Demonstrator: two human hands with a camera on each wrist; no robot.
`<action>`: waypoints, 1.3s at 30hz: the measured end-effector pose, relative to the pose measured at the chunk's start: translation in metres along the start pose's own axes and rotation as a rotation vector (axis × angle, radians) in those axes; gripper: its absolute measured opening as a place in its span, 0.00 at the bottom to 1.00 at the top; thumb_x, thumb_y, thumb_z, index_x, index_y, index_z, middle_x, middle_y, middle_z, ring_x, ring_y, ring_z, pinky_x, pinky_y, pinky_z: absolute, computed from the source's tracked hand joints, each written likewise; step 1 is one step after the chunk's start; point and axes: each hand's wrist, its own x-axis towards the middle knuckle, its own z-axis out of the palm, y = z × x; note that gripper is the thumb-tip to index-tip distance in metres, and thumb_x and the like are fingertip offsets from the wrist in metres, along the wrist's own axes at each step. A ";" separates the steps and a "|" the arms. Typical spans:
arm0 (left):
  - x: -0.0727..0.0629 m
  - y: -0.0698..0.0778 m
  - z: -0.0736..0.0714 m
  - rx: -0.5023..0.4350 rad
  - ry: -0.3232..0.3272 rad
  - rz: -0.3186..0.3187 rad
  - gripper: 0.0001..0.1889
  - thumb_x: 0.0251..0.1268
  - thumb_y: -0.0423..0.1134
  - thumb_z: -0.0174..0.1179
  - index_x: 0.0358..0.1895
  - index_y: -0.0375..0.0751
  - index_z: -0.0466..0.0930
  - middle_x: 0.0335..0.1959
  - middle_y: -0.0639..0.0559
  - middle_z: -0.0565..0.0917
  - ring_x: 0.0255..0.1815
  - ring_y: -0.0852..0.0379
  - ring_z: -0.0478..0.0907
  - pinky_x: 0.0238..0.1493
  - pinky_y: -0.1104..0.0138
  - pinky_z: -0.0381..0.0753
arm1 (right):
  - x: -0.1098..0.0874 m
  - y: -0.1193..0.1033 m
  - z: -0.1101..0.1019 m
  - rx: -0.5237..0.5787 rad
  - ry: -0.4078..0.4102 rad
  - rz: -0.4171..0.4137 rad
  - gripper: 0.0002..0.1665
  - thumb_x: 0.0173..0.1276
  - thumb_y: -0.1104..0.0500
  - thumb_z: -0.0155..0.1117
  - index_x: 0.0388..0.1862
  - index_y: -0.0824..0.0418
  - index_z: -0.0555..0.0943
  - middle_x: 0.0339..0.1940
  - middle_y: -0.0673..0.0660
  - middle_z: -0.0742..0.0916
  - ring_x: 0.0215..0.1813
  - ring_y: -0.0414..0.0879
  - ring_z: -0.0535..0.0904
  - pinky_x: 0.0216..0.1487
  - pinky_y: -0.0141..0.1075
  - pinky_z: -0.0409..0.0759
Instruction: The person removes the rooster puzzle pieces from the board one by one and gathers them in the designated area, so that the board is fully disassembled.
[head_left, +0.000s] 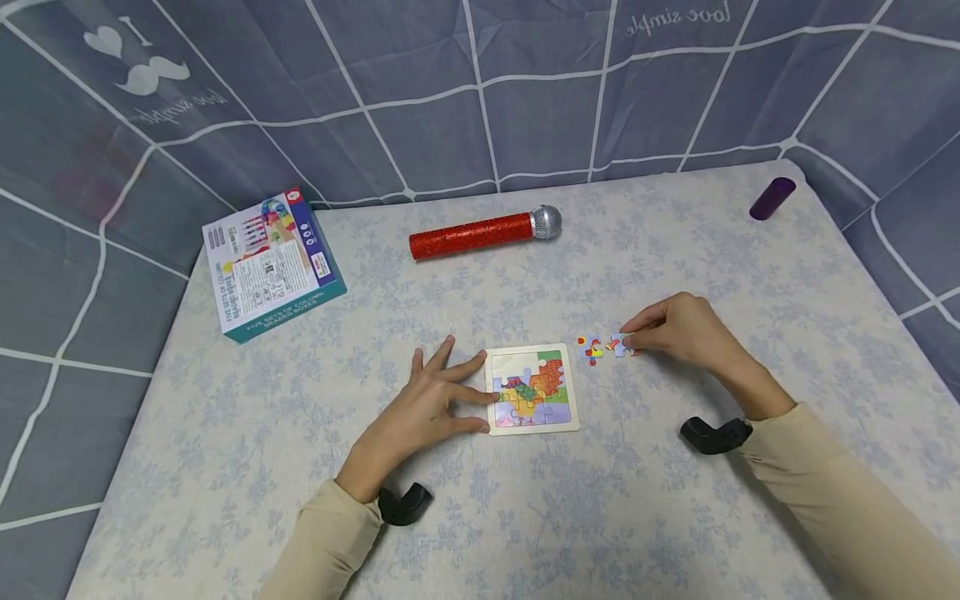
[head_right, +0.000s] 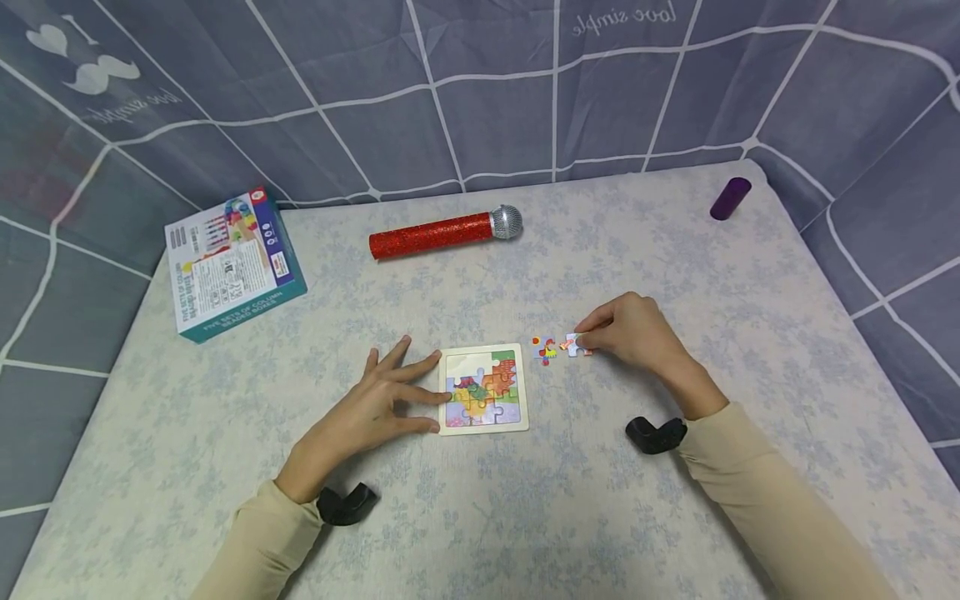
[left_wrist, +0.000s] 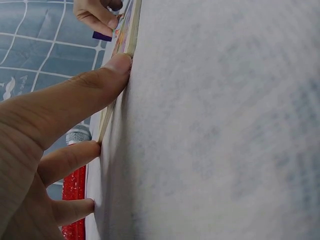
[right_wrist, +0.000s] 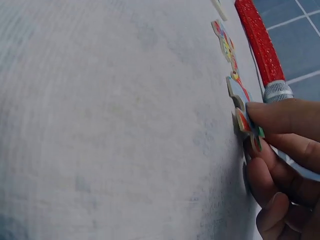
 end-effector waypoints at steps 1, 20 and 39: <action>0.000 0.000 0.000 0.000 -0.001 -0.001 0.21 0.46 0.44 0.78 0.48 0.49 0.89 0.70 0.45 0.69 0.78 0.33 0.43 0.67 0.30 0.33 | 0.000 -0.001 0.001 -0.010 0.007 0.002 0.12 0.60 0.52 0.73 0.40 0.57 0.91 0.24 0.48 0.89 0.36 0.41 0.81 0.40 0.36 0.72; 0.000 0.001 0.000 -0.010 -0.009 -0.007 0.21 0.47 0.43 0.77 0.48 0.49 0.89 0.71 0.46 0.68 0.78 0.34 0.42 0.67 0.31 0.32 | 0.001 -0.007 0.006 -0.048 0.048 -0.075 0.09 0.67 0.55 0.67 0.37 0.59 0.88 0.29 0.50 0.88 0.30 0.43 0.80 0.34 0.37 0.75; 0.000 -0.001 -0.001 0.004 -0.004 0.000 0.20 0.47 0.45 0.77 0.48 0.51 0.89 0.70 0.46 0.69 0.78 0.33 0.43 0.67 0.30 0.34 | 0.026 -0.053 0.056 -0.096 -0.206 -0.576 0.19 0.65 0.72 0.58 0.44 0.55 0.88 0.32 0.47 0.80 0.29 0.40 0.68 0.31 0.32 0.70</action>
